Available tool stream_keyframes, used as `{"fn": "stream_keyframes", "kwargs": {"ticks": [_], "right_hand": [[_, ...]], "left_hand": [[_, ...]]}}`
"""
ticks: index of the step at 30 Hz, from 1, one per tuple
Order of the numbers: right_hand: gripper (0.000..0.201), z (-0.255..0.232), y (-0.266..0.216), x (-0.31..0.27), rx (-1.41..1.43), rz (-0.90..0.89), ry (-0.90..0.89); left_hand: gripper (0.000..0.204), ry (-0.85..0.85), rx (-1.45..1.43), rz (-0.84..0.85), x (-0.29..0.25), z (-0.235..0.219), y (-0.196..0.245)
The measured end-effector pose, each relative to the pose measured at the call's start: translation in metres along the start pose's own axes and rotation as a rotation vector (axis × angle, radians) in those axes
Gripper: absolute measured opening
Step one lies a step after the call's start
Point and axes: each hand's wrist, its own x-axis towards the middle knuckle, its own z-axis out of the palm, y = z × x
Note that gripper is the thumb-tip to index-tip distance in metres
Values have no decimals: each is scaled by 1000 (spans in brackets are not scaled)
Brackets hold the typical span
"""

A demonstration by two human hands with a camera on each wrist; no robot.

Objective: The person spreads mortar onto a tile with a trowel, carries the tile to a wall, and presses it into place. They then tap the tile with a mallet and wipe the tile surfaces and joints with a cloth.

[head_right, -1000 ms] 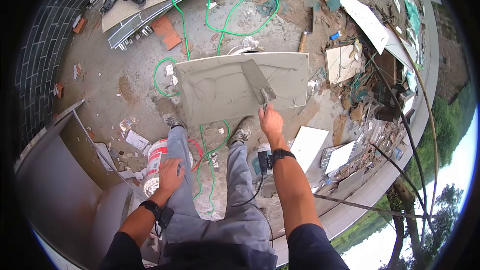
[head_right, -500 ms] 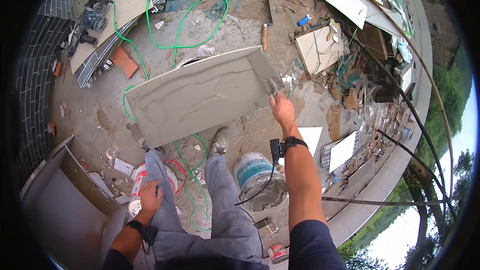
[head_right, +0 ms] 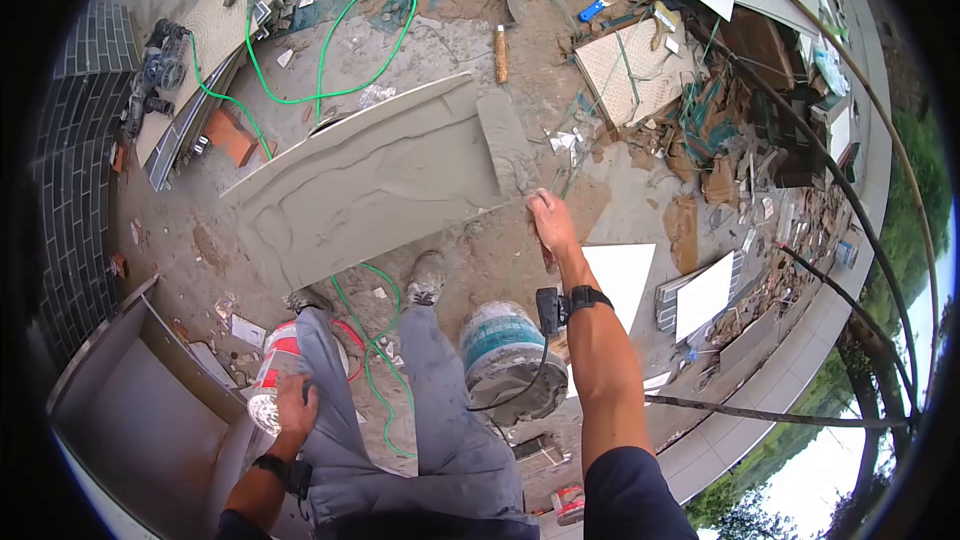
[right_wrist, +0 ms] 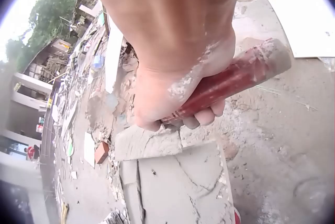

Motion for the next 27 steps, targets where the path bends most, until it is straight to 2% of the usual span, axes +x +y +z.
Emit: {"fn": "stream_keyframes", "kwargs": {"ticks": [1,3,4,5,7,8,9,11,12,14,16,17,18,20,22,24,25,26,27], "right_hand": [[33,3,4,-18,86,22,-71],[32,11,32,-39,113,151,-81],[32,17,64,-42,97,139,-12],[32,16,68,-49,103,138,-20],[31,16,61,-60,155,205,117],[31,13,56,-62,127,177,129],[31,10,42,-63,125,179,130],[33,12,0,-55,128,37,37],[35,18,-23,-49,177,50,12],[39,51,-51,-40,209,78,-31],[41,108,-58,-46,119,96,-116],[43,144,-51,-59,46,102,-185],[43,190,-22,-70,-111,15,-195],[43,218,-13,-95,-268,-61,-188],[44,200,-56,-133,-749,-191,-327],[43,168,-57,-133,-864,-173,-199],[43,149,-54,-127,-865,-95,-99],[44,128,-45,-120,-864,-13,1],[42,104,-26,-109,-861,-34,95]], "left_hand": [[29,1,1,1,-3,2,3],[29,28,-11,17,-7,7,1],[29,33,-3,17,-7,7,3],[29,23,-5,28,-11,8,6],[29,18,-5,30,-20,10,2],[29,23,-25,13,-26,13,1],[29,25,-44,2,-30,16,0],[29,3,-52,-39,-32,24,-6],[29,-20,-59,-86,-35,26,-11],[29,23,-110,-88,-32,28,-8],[30,79,-122,-72,-26,24,2],[30,83,-124,-66,-24,20,9],[31,86,-183,-62,-22,16,15],[31,78,-242,-44,-20,4,14],[31,117,-406,-40,-23,-1,10],[30,101,-461,-74,-30,5,-12],[29,93,-506,-122,-34,8,-25],[29,83,-512,-113,-37,11,-36],[27,94,-434,-79,-40,14,-48]]}}
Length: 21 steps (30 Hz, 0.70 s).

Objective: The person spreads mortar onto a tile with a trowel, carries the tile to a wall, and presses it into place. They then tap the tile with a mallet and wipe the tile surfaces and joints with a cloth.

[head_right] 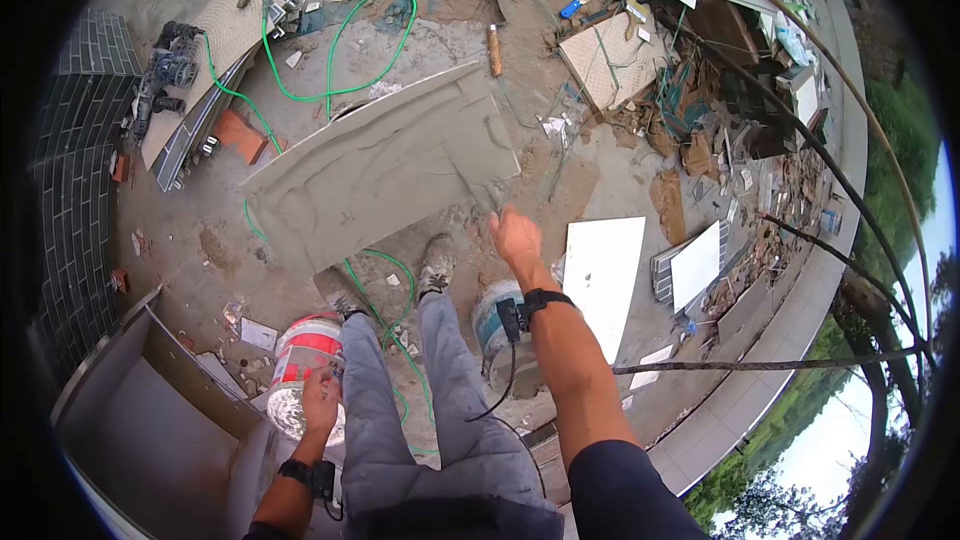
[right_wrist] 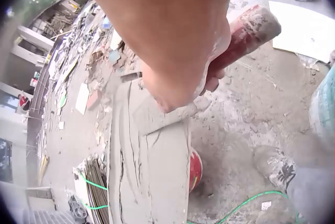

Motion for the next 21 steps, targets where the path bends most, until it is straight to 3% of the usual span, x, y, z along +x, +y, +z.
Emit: {"fn": "stream_keyframes", "kwargs": {"ticks": [2,4,5,6,8,10,14,17,19,20,21], "right_hand": [[41,9,31,3,-8,18,85],[37,18,34,-9,652,271,-99],[34,34,23,-19,851,298,-126],[34,48,3,-30,847,291,-132],[34,88,-48,-61,1203,431,-133],[34,103,-104,-91,1274,402,-335],[35,154,-191,-137,1087,195,-426],[41,208,-214,-152,865,94,-396],[40,208,-220,-158,406,-229,-63],[40,201,-213,-156,398,-225,-57],[40,169,-211,-149,204,-243,-167]], "left_hand": [[26,2,69,32,-5,-8,-33],[24,-70,114,-27,-10,-19,-55],[23,-57,138,-35,-17,-25,-63],[23,-51,134,-43,-17,-27,-70],[24,-30,175,-75,-27,-37,-92],[26,1,104,-67,-30,-47,-93],[25,30,0,-126,-31,-51,-96],[25,49,-8,-135,-35,-41,-100],[25,31,-60,-129,-38,-36,-98],[25,26,-67,-123,-39,-35,-96],[25,14,-54,-101,-41,-32,-97]]}}
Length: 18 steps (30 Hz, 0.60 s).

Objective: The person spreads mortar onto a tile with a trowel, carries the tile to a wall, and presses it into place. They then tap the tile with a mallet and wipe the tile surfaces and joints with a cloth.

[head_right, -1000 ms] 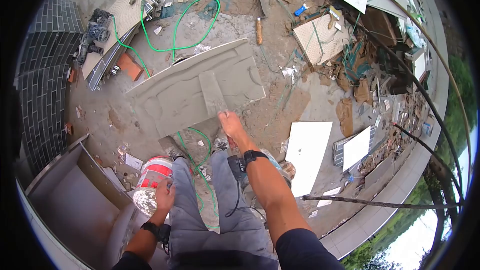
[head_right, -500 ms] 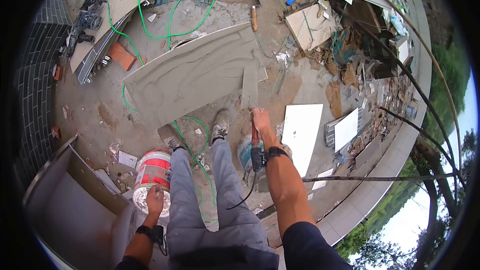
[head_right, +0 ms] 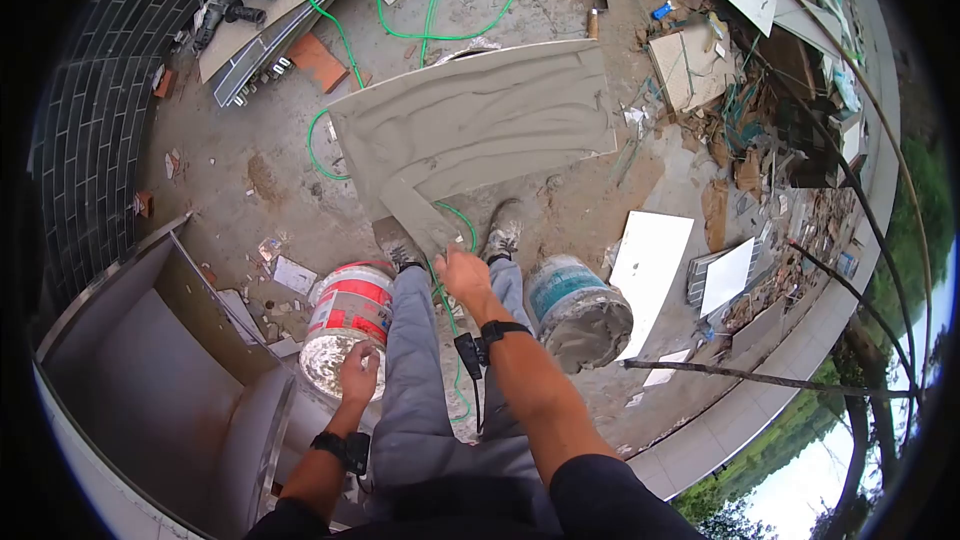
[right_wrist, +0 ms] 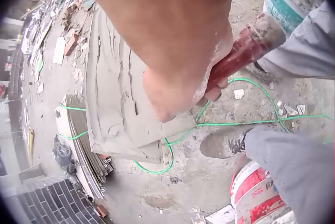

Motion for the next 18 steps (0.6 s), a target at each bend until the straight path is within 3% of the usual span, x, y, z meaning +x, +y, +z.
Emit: {"fn": "stream_keyframes", "kwargs": {"ticks": [1,3,9,12,15,17,18], "right_hand": [[39,-27,3,2,-177,17,-136],[38,-59,34,8,-219,20,-104],[40,-157,151,9,-302,231,91],[41,-188,204,14,-292,319,147],[42,-199,245,15,-232,350,237],[41,-191,271,22,-65,316,450],[42,-181,290,28,160,339,384]], "left_hand": [[25,-15,15,20,-2,3,1],[26,-52,-13,16,-3,3,9],[31,-221,288,332,1,5,37],[34,-297,312,383,0,21,59],[35,-348,333,436,-8,45,79],[35,-354,332,473,-8,57,89],[34,-336,323,455,-7,64,94]]}}
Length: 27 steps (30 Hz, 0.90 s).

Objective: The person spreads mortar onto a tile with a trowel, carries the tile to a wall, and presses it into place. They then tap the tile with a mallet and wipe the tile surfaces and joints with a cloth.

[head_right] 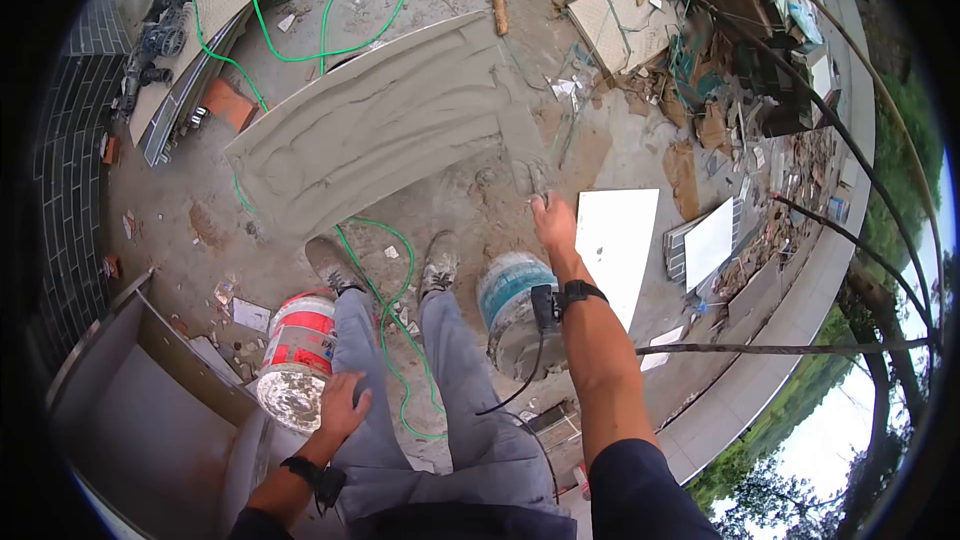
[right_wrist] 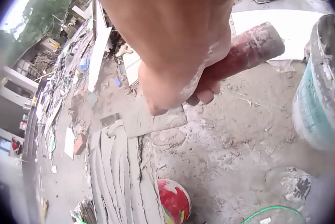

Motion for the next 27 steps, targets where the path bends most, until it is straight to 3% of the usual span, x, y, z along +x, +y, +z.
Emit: {"fn": "stream_keyframes", "kwargs": {"ticks": [1,3,5,7,13,15,16,17,19,22,23,25,27], "right_hand": [[42,10,13,5,3,7,1],[41,43,39,7,543,139,-189],[38,76,73,10,513,61,-198],[33,79,72,-12,741,242,-321],[37,77,75,-33,735,149,-323],[44,92,56,-17,558,-53,-304],[52,74,5,-21,529,88,-433],[52,101,-8,-19,535,87,-452],[57,161,-20,-19,397,-264,-240],[51,212,-45,-51,217,-402,-292],[51,214,-47,-59,219,-405,-298],[39,197,-53,-77,-121,-409,-574],[35,187,-48,-89,-200,-462,-595]], "left_hand": [[33,14,-11,-17,6,4,6],[32,18,1,-14,15,1,10],[32,35,20,-26,23,2,10],[32,71,33,-12,22,1,9],[32,27,85,-31,26,7,15],[32,29,85,-32,30,3,18],[32,21,74,-20,31,2,18],[32,20,82,-38,30,2,17],[32,55,76,-30,30,2,13],[32,59,49,-56,29,0,16],[32,61,50,-63,27,3,14],[32,90,40,-39,25,12,10],[32,94,37,-44,23,19,11]]}}
